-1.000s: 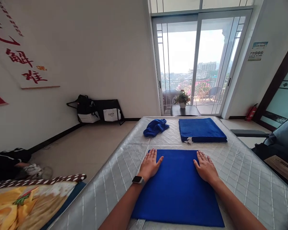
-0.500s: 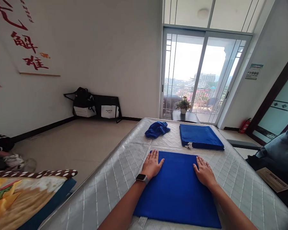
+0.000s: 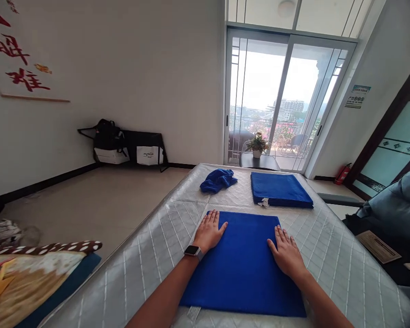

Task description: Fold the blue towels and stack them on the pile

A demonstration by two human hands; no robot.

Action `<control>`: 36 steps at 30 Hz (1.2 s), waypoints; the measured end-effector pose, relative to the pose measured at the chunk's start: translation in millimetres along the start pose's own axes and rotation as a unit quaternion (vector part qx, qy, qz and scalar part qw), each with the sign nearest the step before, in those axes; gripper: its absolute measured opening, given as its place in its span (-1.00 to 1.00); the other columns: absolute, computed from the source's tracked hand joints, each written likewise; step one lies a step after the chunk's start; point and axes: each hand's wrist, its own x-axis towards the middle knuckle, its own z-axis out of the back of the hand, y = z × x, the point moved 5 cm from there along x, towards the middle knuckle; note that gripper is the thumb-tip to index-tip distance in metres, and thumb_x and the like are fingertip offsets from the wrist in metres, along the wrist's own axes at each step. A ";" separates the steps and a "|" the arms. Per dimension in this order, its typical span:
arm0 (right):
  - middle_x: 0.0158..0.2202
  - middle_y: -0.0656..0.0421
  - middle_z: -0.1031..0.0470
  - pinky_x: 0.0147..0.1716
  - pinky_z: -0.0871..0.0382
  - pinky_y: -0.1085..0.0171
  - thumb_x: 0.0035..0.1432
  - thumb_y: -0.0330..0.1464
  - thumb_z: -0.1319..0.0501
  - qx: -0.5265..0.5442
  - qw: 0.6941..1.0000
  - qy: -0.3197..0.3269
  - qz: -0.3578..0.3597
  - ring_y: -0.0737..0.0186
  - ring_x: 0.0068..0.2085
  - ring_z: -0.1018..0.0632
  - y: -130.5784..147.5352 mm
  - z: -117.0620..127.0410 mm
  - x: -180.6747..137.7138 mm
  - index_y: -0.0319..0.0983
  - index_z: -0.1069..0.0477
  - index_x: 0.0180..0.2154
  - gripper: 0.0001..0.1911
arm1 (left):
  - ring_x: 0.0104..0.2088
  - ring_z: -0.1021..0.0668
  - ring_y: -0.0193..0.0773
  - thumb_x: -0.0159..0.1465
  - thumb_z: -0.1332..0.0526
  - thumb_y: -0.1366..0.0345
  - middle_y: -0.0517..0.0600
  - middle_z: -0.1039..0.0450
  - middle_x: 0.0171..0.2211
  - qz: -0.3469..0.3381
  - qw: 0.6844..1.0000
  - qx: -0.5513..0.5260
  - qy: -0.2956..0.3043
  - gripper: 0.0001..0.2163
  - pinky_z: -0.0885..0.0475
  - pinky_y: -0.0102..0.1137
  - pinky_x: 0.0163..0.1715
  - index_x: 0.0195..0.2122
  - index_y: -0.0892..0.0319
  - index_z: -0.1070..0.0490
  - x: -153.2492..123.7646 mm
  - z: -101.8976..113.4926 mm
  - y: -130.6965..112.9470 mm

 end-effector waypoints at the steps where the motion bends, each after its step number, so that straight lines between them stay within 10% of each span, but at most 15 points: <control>1: 0.46 0.10 0.21 0.38 0.29 0.03 0.37 -0.01 0.26 0.007 1.000 0.001 -0.002 0.09 0.44 0.13 -0.9 1.1 0.9 -0.34 0.20 0.42 -0.23 | 0.41 -0.09 -0.02 0.39 0.24 -0.14 0.23 -0.04 0.40 -0.001 1.000 0.002 -0.001 -0.25 0.01 -0.12 0.37 0.38 0.40 -0.02 0.1 -0.2 0.1; 13: 0.46 0.15 0.31 0.38 0.41 0.05 0.37 -0.01 0.32 0.078 0.997 0.019 -0.012 0.16 0.44 0.22 1.6 9.3 -3.9 -0.33 0.26 0.42 -0.23 | 0.37 -0.19 0.00 0.44 0.16 -0.01 0.25 -0.18 0.35 -0.046 0.995 0.022 -0.091 -0.39 -0.09 -0.05 0.35 0.29 0.37 -0.21 -7.1 25.4 -19.3; 21: 0.46 0.08 0.28 0.37 0.36 -0.01 0.39 -0.12 0.24 0.069 0.998 0.003 0.001 0.06 0.44 0.20 -0.1 7.2 -3.9 -0.35 0.20 0.42 -0.30 | 0.39 -0.13 -0.17 0.45 0.14 -0.04 0.08 -0.10 0.39 -0.294 0.955 -0.033 -0.008 -0.43 -0.15 -0.14 0.35 0.38 0.14 -0.06 -53.7 19.5 -162.6; 25: 0.47 0.11 0.28 0.36 0.37 -0.06 0.38 -0.28 0.20 0.045 0.998 -0.001 0.054 0.01 0.44 0.24 -0.2 3.0 -5.4 -0.24 0.12 0.42 -0.38 | 0.40 -0.09 -0.18 0.45 0.21 -0.04 0.11 -0.06 0.40 -0.314 0.947 -0.055 0.032 -0.40 -0.12 -0.14 0.36 0.41 0.19 0.04 -52.8 2.4 -205.6; 30: 0.46 0.06 0.29 0.37 0.36 -0.02 0.39 -0.19 0.21 0.065 0.998 0.002 0.020 0.04 0.44 0.20 -2.3 5.1 -3.3 -0.34 0.17 0.41 -0.33 | 0.41 -0.06 -0.16 0.44 0.24 -0.08 0.10 -0.02 0.42 -0.275 0.959 -0.056 0.051 -0.37 -0.08 -0.12 0.37 0.42 0.18 0.06 -44.1 -10.1 -191.0; 36: 0.46 0.09 0.26 0.37 0.41 0.02 0.39 -0.13 0.23 0.080 0.997 0.006 -0.004 0.10 0.44 0.18 -0.8 9.1 -1.2 -0.36 0.18 0.41 -0.30 | 0.41 -0.05 -0.11 0.42 0.23 -0.12 0.12 0.03 0.42 -0.185 0.981 -0.015 0.058 -0.34 -0.04 -0.09 0.37 0.41 0.19 0.04 -36.9 -7.3 -113.4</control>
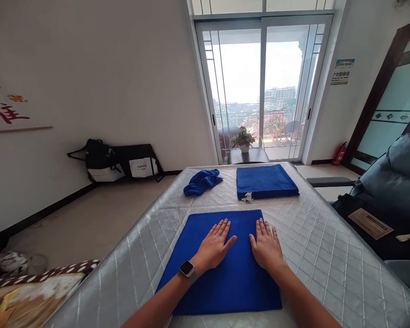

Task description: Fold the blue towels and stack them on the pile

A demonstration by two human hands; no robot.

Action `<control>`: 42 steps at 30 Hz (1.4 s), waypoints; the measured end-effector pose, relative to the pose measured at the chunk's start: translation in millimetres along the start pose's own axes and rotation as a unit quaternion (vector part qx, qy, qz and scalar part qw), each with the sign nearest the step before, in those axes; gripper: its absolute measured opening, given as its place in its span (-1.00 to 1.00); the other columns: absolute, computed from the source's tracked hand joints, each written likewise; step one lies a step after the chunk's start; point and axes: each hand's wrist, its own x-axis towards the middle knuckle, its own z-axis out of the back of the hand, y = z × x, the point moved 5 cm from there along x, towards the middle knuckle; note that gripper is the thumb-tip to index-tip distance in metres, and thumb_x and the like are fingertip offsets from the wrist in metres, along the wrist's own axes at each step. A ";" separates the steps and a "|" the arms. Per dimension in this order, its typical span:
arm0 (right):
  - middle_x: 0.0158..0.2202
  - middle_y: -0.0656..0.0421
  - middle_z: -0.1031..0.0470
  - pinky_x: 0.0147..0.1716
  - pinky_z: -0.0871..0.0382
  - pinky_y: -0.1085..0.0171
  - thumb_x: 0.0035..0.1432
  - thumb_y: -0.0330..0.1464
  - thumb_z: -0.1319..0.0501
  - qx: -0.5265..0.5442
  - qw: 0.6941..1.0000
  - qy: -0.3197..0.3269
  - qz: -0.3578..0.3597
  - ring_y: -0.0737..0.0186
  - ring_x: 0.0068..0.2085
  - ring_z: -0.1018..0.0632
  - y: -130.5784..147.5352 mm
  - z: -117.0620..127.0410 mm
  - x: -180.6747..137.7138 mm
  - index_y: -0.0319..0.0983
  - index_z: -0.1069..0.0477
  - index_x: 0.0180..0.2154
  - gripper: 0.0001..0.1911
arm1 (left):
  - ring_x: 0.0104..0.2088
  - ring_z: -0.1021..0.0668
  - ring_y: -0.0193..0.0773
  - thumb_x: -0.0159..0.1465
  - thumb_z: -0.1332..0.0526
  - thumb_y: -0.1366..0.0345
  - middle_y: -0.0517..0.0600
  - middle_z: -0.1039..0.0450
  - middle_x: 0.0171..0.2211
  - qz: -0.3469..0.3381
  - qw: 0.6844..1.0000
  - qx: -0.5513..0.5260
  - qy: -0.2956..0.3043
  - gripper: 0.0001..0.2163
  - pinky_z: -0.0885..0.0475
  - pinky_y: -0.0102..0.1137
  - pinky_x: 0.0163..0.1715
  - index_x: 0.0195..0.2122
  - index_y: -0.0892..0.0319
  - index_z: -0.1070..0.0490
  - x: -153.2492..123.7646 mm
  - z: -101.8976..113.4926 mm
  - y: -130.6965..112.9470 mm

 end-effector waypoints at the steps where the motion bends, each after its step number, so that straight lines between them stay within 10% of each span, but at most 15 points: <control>1: 0.46 0.10 0.26 0.37 0.42 0.02 0.39 -0.13 0.24 -0.001 1.000 0.001 0.001 0.10 0.44 0.18 0.1 0.1 -0.2 -0.36 0.19 0.41 -0.30 | 0.41 -0.05 -0.10 0.42 0.23 -0.12 0.12 0.03 0.42 0.022 1.000 0.006 0.002 -0.33 -0.04 -0.09 0.37 0.41 0.20 0.04 -4.6 2.2 15.8; 11: 0.46 0.11 0.27 0.37 0.42 0.03 0.39 -0.09 0.28 -0.027 1.000 0.010 0.007 0.14 0.44 0.20 -0.3 -2.0 2.7 -0.37 0.21 0.42 -0.27 | 0.41 -0.06 -0.07 0.39 0.26 -0.18 0.23 0.09 0.43 0.180 0.984 -0.001 -0.009 -0.23 -0.01 -0.12 0.37 0.40 0.36 0.07 -50.3 14.8 127.0; 42: 0.46 0.07 0.26 0.38 0.36 0.03 0.39 -0.09 0.26 -0.042 0.999 0.031 -0.004 0.12 0.44 0.17 0.1 8.5 -15.0 -0.38 0.20 0.41 -0.27 | 0.37 -0.19 -0.08 0.41 0.20 -0.15 0.20 -0.09 0.38 0.158 0.986 -0.001 -0.049 -0.29 -0.13 -0.10 0.34 0.37 0.30 -0.08 -57.9 27.8 131.3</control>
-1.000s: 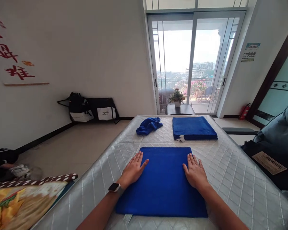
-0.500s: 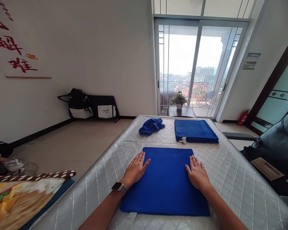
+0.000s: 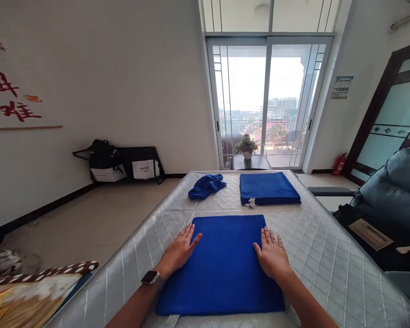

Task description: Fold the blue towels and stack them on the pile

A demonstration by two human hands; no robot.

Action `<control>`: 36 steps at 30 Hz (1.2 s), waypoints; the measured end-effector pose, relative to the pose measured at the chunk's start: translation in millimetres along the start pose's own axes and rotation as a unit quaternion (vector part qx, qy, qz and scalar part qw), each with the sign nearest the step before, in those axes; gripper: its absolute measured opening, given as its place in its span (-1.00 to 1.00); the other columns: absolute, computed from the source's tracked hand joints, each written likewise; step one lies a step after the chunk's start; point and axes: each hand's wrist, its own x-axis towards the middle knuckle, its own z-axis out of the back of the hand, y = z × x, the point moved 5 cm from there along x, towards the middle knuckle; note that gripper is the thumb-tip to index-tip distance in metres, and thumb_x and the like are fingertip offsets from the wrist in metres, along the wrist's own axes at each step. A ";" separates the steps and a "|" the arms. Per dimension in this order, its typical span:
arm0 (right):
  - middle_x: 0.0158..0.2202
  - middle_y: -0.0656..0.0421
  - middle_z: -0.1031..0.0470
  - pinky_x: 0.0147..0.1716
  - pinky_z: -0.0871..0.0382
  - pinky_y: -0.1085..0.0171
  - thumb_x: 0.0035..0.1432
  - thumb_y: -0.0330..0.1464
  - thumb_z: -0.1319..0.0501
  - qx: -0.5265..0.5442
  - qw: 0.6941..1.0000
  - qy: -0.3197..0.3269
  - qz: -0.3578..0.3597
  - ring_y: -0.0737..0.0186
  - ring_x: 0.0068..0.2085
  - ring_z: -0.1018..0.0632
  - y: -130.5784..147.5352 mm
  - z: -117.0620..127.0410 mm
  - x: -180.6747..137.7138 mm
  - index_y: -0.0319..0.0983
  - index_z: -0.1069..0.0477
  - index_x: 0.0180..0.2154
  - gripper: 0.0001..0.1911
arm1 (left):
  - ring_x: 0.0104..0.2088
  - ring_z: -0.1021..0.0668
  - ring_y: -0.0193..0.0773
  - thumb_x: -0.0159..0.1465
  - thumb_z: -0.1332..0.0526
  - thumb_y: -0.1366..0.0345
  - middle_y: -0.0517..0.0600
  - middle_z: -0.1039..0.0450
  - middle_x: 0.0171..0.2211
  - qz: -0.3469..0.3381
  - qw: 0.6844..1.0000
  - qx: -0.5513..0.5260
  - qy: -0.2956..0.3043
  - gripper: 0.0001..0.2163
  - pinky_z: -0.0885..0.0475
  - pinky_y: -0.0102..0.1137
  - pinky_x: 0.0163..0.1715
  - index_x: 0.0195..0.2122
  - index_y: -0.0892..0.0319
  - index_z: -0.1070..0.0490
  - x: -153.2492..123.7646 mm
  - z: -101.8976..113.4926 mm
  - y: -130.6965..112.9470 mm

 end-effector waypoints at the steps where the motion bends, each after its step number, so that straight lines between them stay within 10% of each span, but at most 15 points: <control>1: 0.46 0.07 0.26 0.38 0.36 0.02 0.39 -0.09 0.27 0.001 1.000 0.005 0.003 0.12 0.44 0.18 0.5 0.6 -3.3 -0.37 0.19 0.41 -0.28 | 0.37 -0.18 -0.07 0.40 0.21 -0.16 0.22 -0.09 0.38 0.001 1.000 0.009 -0.006 -0.28 -0.12 -0.10 0.35 0.36 0.33 -0.08 0.3 1.9 -5.9; 11: 0.46 0.01 0.30 0.37 0.39 -0.03 0.38 -0.14 0.22 0.009 1.000 0.029 0.008 0.06 0.44 0.19 2.7 -3.3 -10.1 -0.40 0.22 0.41 -0.28 | 0.40 -0.09 -0.16 0.45 0.18 -0.05 0.05 0.01 0.42 -0.224 0.974 -0.033 0.008 -0.41 -0.16 -0.15 0.35 0.42 0.10 0.10 -16.8 -19.4 -193.5; 15: 0.46 0.04 0.36 0.36 0.39 -0.07 0.36 -0.25 0.18 -0.004 0.999 0.044 0.024 0.05 0.44 0.24 1.6 -4.6 -11.4 -0.38 0.24 0.41 -0.31 | 0.40 -0.09 -0.16 0.46 0.22 -0.02 0.08 0.01 0.42 -0.255 0.965 -0.051 0.022 -0.41 -0.14 -0.14 0.36 0.43 0.12 0.16 -18.3 -35.2 -231.0; 36: 0.46 0.13 0.35 0.37 0.39 -0.04 0.37 -0.04 0.28 -0.013 0.999 0.049 -0.007 0.13 0.44 0.22 2.3 -1.6 -10.2 -0.35 0.29 0.41 -0.24 | 0.42 -0.04 -0.10 0.40 0.22 -0.17 0.13 0.09 0.43 -0.008 0.999 0.027 0.046 -0.27 -0.02 -0.08 0.38 0.41 0.29 0.12 -56.9 2.3 -34.4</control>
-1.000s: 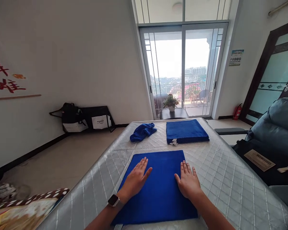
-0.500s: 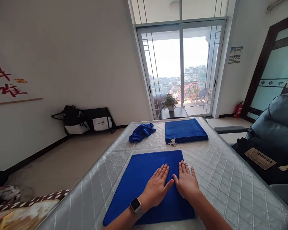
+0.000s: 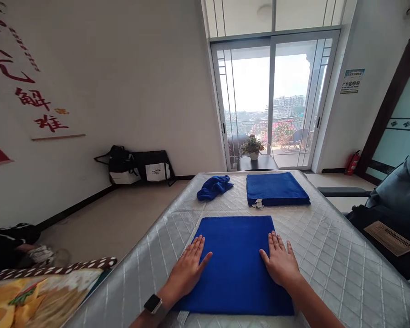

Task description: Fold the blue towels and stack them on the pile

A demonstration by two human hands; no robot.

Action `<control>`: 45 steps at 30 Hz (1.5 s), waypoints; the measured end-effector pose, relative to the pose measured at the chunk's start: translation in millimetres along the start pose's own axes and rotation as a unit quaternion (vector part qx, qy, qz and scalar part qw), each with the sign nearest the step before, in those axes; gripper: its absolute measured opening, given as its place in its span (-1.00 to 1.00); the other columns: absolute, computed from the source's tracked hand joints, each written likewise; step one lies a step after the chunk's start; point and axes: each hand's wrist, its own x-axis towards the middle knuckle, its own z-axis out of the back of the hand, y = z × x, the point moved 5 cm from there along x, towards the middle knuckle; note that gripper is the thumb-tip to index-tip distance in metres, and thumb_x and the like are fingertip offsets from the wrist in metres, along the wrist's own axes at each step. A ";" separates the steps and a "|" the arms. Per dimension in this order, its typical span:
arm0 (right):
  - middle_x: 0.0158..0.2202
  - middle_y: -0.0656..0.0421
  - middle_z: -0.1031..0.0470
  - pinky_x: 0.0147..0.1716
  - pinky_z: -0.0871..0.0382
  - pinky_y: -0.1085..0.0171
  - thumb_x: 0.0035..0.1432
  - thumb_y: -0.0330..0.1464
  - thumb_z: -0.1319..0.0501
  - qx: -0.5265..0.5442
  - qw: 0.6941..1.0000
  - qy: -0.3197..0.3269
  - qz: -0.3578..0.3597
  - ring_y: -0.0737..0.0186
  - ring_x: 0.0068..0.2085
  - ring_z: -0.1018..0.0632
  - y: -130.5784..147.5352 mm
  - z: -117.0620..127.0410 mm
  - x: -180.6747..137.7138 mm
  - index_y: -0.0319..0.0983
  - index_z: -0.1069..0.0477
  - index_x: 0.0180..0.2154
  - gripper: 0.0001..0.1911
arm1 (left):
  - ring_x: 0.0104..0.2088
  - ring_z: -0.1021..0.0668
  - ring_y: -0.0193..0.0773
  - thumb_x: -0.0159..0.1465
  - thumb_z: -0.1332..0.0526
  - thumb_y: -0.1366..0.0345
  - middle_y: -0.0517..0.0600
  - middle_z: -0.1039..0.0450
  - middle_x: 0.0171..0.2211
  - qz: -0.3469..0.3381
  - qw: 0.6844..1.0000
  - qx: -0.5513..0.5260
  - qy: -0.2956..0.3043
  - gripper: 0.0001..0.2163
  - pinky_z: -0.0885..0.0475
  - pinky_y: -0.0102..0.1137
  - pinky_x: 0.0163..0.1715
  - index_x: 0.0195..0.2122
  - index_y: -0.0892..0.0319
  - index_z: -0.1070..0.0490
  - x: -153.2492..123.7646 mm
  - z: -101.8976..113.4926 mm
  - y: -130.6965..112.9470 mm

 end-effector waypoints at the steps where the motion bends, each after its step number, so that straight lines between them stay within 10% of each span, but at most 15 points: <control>1: 0.46 0.13 0.35 0.37 0.39 -0.05 0.37 -0.04 0.29 -0.005 1.000 -0.001 -0.001 0.14 0.44 0.22 -0.1 -0.9 0.5 -0.35 0.29 0.41 -0.24 | 0.42 -0.04 -0.10 0.40 0.22 -0.17 0.14 0.09 0.43 0.002 1.000 -0.003 -0.002 -0.26 -0.02 -0.09 0.38 0.41 0.30 0.11 -0.5 1.2 0.0; 25: 0.45 0.09 0.18 0.38 0.32 -0.03 0.39 -0.05 0.30 -0.008 0.993 -0.106 0.045 0.11 0.44 0.14 -4.5 -8.3 -5.2 -0.34 0.19 0.41 -0.27 | 0.41 -0.05 -0.06 0.40 0.18 -0.16 0.12 0.10 0.43 0.002 0.997 -0.074 -0.022 -0.28 -0.04 -0.08 0.38 0.41 0.26 0.08 -6.6 0.0 13.4; 45: 0.45 0.11 0.35 0.38 0.33 -0.03 0.38 -0.01 0.27 -0.025 0.999 -0.008 0.044 0.09 0.44 0.19 -8.5 -9.3 -32.5 -0.32 0.29 0.40 -0.25 | 0.41 -0.07 -0.07 0.41 0.16 -0.12 0.12 0.07 0.43 -0.002 1.000 -0.004 -0.022 -0.32 -0.07 -0.07 0.37 0.41 0.22 0.12 -2.4 -9.7 19.4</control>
